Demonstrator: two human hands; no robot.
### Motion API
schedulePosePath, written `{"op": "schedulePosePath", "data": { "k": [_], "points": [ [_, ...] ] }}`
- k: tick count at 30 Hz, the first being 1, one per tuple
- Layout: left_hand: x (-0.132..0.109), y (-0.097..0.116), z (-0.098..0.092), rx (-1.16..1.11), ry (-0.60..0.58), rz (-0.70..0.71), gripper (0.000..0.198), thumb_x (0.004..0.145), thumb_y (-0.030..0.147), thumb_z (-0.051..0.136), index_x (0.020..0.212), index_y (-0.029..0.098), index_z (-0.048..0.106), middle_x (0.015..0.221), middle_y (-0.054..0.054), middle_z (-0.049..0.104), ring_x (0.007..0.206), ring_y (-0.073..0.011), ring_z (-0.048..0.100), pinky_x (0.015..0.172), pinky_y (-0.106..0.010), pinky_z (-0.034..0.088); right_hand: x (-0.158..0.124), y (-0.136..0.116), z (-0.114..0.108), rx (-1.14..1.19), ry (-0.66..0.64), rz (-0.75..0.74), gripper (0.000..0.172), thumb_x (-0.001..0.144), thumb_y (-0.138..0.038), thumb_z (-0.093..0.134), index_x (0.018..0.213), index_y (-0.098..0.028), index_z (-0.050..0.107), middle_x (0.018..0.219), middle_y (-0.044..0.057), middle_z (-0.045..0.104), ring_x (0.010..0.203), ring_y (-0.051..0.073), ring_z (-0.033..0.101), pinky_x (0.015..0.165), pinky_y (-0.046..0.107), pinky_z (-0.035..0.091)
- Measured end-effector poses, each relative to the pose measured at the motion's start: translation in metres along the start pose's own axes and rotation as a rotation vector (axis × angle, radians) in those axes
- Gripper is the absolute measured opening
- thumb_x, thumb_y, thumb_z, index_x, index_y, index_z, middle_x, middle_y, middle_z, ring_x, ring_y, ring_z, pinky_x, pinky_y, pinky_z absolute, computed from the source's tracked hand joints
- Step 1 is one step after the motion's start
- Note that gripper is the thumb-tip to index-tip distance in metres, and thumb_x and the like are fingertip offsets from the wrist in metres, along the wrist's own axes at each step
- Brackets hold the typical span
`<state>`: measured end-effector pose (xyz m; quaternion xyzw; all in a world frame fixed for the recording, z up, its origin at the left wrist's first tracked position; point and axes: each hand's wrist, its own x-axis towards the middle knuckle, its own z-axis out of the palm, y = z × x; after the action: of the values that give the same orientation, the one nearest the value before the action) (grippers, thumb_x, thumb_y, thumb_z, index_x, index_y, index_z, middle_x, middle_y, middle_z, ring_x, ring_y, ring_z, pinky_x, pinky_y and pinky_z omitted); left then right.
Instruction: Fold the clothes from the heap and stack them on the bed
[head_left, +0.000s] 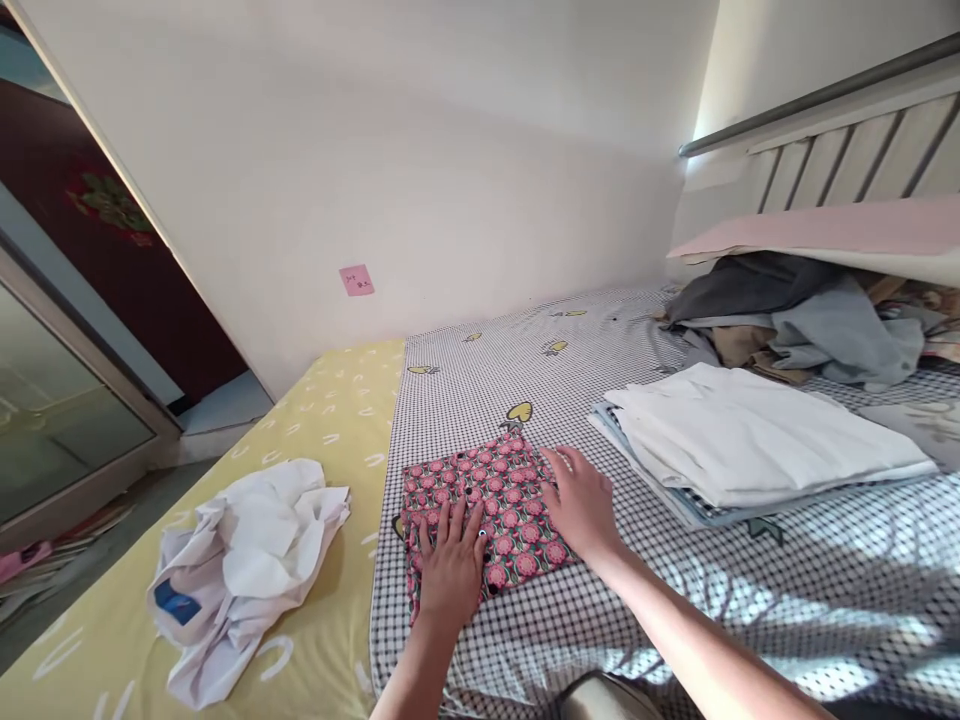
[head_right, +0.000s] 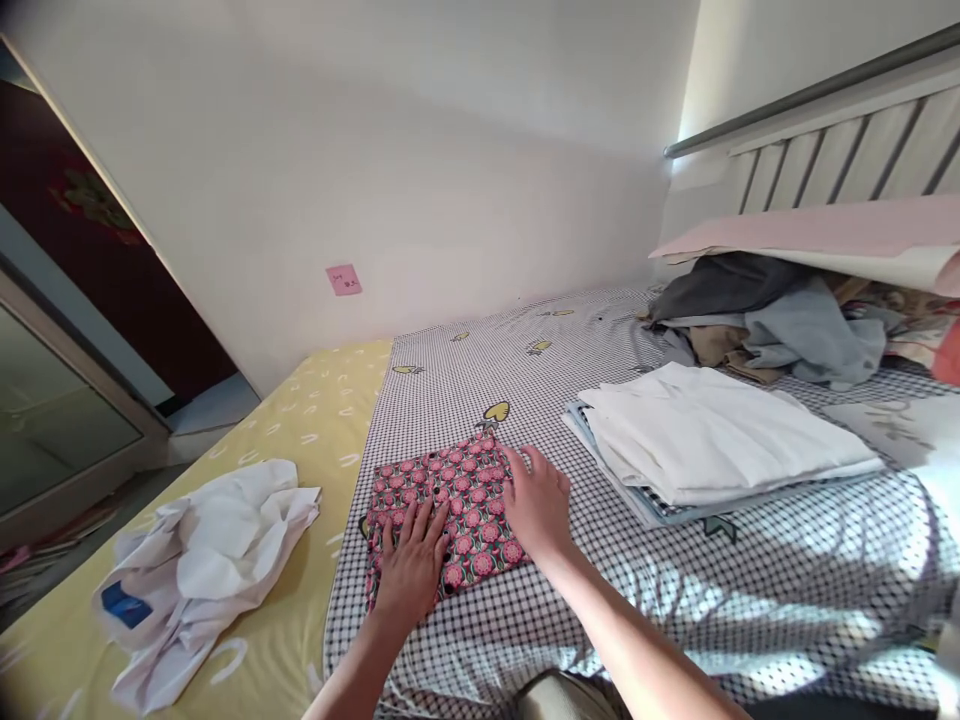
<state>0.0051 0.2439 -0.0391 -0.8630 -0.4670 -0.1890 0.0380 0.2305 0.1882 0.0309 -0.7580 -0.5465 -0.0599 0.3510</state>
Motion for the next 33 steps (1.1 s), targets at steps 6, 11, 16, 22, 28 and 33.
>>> {"op": "schedulePosePath", "data": {
  "k": [6,11,16,22,28,33],
  "points": [
    [0.0,0.006,-0.007,0.102,-0.062,-0.038,0.05,0.105,0.036,0.036,0.154,0.042,0.042,0.166,0.001,0.042,0.157,-0.0267,0.032,0.127,-0.068,0.021,0.005,-0.061,0.028,-0.137,-0.06,-0.353,0.05,0.105,-0.04,0.046,0.155,-0.04,0.047,0.17,0.003,0.036,0.156,0.036,0.027,0.124,0.066,0.016],
    [-0.004,0.009,-0.004,0.083,0.002,-0.047,0.052,0.106,0.036,0.035,0.158,0.043,0.035,0.168,0.005,0.039,0.159,-0.0254,0.028,0.127,-0.066,0.026,-0.006,-0.031,0.083,-0.254,-0.401,-0.189,0.055,0.107,-0.052,0.034,0.16,-0.039,0.041,0.171,0.002,0.034,0.156,0.038,0.028,0.122,0.072,0.014],
    [-0.005,0.01,-0.002,0.035,0.035,-0.05,0.053,0.105,0.038,0.036,0.158,0.043,0.035,0.167,0.005,0.04,0.158,-0.0259,0.029,0.127,-0.066,0.027,-0.005,-0.024,0.088,-0.307,-0.466,-0.162,0.057,0.107,-0.056,0.028,0.162,-0.043,0.032,0.173,-0.003,0.027,0.158,0.035,0.024,0.123,0.07,0.011],
    [-0.005,0.013,-0.006,-0.038,0.039,-0.097,0.05,0.105,0.043,0.038,0.155,0.04,0.042,0.164,0.005,0.044,0.156,-0.0256,0.033,0.129,-0.063,0.026,-0.005,-0.023,0.088,-0.342,-0.471,-0.16,0.057,0.107,-0.057,0.023,0.162,-0.045,0.029,0.173,-0.004,0.026,0.159,0.033,0.022,0.124,0.069,0.012],
    [-0.017,0.002,-0.017,-0.018,0.037,-0.283,0.051,0.105,0.044,0.035,0.155,0.036,0.044,0.166,0.003,0.041,0.157,-0.0273,0.033,0.128,-0.063,0.026,-0.005,-0.022,0.087,-0.373,-0.478,-0.158,0.058,0.107,-0.058,0.02,0.162,-0.046,0.029,0.173,-0.004,0.028,0.158,0.032,0.025,0.124,0.068,0.014],
    [-0.036,-0.017,-0.029,0.084,0.005,-0.437,0.055,0.105,0.039,0.036,0.159,0.026,0.039,0.169,-0.003,0.035,0.157,-0.0304,0.03,0.13,-0.058,0.024,-0.006,-0.02,0.09,-0.374,-0.472,-0.155,0.059,0.106,-0.059,0.018,0.163,-0.046,0.028,0.174,-0.004,0.027,0.158,0.032,0.024,0.124,0.069,0.012]
  ]
}}
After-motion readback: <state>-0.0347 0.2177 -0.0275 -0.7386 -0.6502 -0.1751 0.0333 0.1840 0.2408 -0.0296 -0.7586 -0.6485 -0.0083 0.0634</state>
